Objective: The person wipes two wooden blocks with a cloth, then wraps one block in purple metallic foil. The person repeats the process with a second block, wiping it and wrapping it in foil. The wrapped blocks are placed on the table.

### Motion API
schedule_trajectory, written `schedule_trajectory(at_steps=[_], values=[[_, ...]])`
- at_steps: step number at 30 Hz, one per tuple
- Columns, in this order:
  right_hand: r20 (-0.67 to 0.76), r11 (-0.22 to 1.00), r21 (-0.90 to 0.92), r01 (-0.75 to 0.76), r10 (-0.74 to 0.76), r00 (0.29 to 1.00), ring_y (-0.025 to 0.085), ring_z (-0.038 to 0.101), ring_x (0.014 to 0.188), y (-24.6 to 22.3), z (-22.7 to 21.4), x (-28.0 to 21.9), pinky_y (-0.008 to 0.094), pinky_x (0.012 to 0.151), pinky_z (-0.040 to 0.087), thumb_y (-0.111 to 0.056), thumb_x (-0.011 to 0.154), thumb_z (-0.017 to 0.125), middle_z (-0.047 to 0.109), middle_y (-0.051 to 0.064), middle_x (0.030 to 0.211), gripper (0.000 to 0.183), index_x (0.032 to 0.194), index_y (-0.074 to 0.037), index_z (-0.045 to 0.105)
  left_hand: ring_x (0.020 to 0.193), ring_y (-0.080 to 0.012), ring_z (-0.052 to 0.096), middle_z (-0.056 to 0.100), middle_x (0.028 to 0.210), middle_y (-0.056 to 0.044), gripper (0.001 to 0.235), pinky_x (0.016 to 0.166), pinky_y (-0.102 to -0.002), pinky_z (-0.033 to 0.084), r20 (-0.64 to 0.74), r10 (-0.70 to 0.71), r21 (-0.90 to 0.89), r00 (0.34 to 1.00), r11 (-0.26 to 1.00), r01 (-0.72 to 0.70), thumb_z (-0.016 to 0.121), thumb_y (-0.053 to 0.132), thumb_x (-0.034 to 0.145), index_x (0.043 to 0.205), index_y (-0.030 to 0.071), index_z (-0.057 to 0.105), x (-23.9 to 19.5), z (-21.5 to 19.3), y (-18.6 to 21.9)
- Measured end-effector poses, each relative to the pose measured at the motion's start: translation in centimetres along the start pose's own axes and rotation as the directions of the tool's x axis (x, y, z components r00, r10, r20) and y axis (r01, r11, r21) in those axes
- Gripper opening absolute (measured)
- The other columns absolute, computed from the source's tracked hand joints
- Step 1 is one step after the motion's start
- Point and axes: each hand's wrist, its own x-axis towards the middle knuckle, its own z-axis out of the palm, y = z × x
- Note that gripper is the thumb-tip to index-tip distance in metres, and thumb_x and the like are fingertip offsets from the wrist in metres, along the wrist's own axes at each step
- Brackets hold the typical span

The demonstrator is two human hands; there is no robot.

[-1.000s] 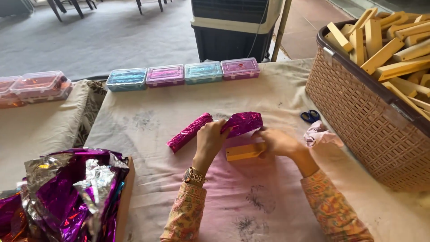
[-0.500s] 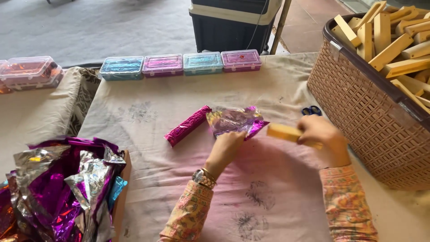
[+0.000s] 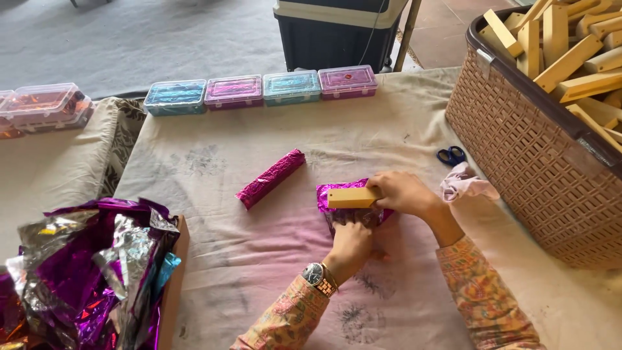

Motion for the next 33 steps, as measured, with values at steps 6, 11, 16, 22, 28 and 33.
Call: schedule_trajectory(at_steps=[6, 11, 16, 22, 28, 33], values=[[-0.061, 0.990, 0.111, 0.087, -0.080, 0.995, 0.032, 0.067, 0.100, 4.2, 3.1, 1.4, 0.044, 0.087, 0.053, -0.021, 0.073, 0.082, 0.072, 0.012, 0.104, 0.042, 0.109, -0.007, 0.068, 0.147, -0.0471, 0.034, 0.039, 0.155, -0.027, 0.111, 0.099, -0.079, 0.036, -0.160, 0.066, 0.023, 0.985, 0.998, -0.063, 0.069, 0.081, 0.064, 0.152, 0.019, 0.041, -0.9, -2.9, -0.3], [-0.078, 0.990, 0.121, 0.065, -0.056, 0.995, 0.029, 0.068, 0.093, 3.8, 0.3, 0.6, 0.041, 0.082, 0.054, -0.021, 0.074, 0.084, 0.072, 0.012, 0.099, 0.042, 0.110, -0.006, 0.068, 0.125, -0.0357, 0.054, 0.054, 0.143, -0.016, 0.057, 0.095, -0.056, 0.052, -0.153, 0.126, -0.117, 0.980, 0.982, -0.145, 0.054, 0.056, 0.099, 0.142, 0.018, 0.059, 0.8, -1.9, -3.9], [-0.097, 0.943, 0.326, -0.069, 0.106, 0.990, 0.019, 0.067, 0.073, 2.4, -2.3, -0.6, 0.034, 0.067, 0.055, -0.014, 0.078, 0.083, 0.072, 0.009, 0.084, 0.042, 0.117, -0.008, 0.071, 0.112, -0.0261, 0.063, 0.066, 0.127, -0.005, 0.036, 0.094, -0.044, 0.054, -0.295, 0.105, -0.183, 0.950, 0.969, -0.164, 0.062, 0.043, 0.101, 0.130, 0.022, 0.068, 0.0, -5.4, -7.0], [-0.186, 0.908, 0.398, 0.130, -0.059, 0.981, 0.014, 0.061, 0.072, 0.9, -1.4, 0.2, 0.031, 0.066, 0.053, -0.016, 0.074, 0.090, 0.068, 0.006, 0.083, 0.050, 0.118, -0.006, 0.068, 0.128, -0.0279, 0.057, 0.066, 0.128, -0.006, 0.061, 0.103, -0.054, 0.044, -0.405, 0.109, -0.159, 0.908, 0.969, -0.187, 0.070, 0.042, 0.091, 0.147, 0.022, 0.056, 1.5, -2.5, -9.0], [-0.116, 0.928, 0.345, 0.138, -0.103, 0.988, 0.020, 0.067, 0.080, 2.9, 0.7, 0.9, 0.036, 0.075, 0.055, -0.021, 0.072, 0.088, 0.072, 0.008, 0.094, 0.051, 0.116, -0.004, 0.069, 0.132, -0.0296, 0.051, 0.056, 0.142, -0.009, 0.096, 0.106, -0.087, 0.001, -0.381, 0.018, -0.304, 0.924, 0.942, -0.144, 0.079, 0.064, 0.072, 0.148, 0.015, 0.047, 0.2, -4.5, -10.0], [-0.032, 0.969, 0.241, 0.054, -0.047, 0.998, 0.028, 0.069, 0.092, 4.2, 1.9, 1.2, 0.040, 0.082, 0.055, -0.024, 0.071, 0.086, 0.073, 0.011, 0.102, 0.050, 0.114, -0.005, 0.068, 0.135, -0.0349, 0.052, 0.059, 0.139, -0.015, 0.098, 0.109, -0.086, 0.004, -0.338, 0.038, -0.339, 0.940, 0.927, -0.159, 0.082, 0.068, 0.068, 0.139, 0.006, 0.057, 0.4, -4.7, -10.7]])
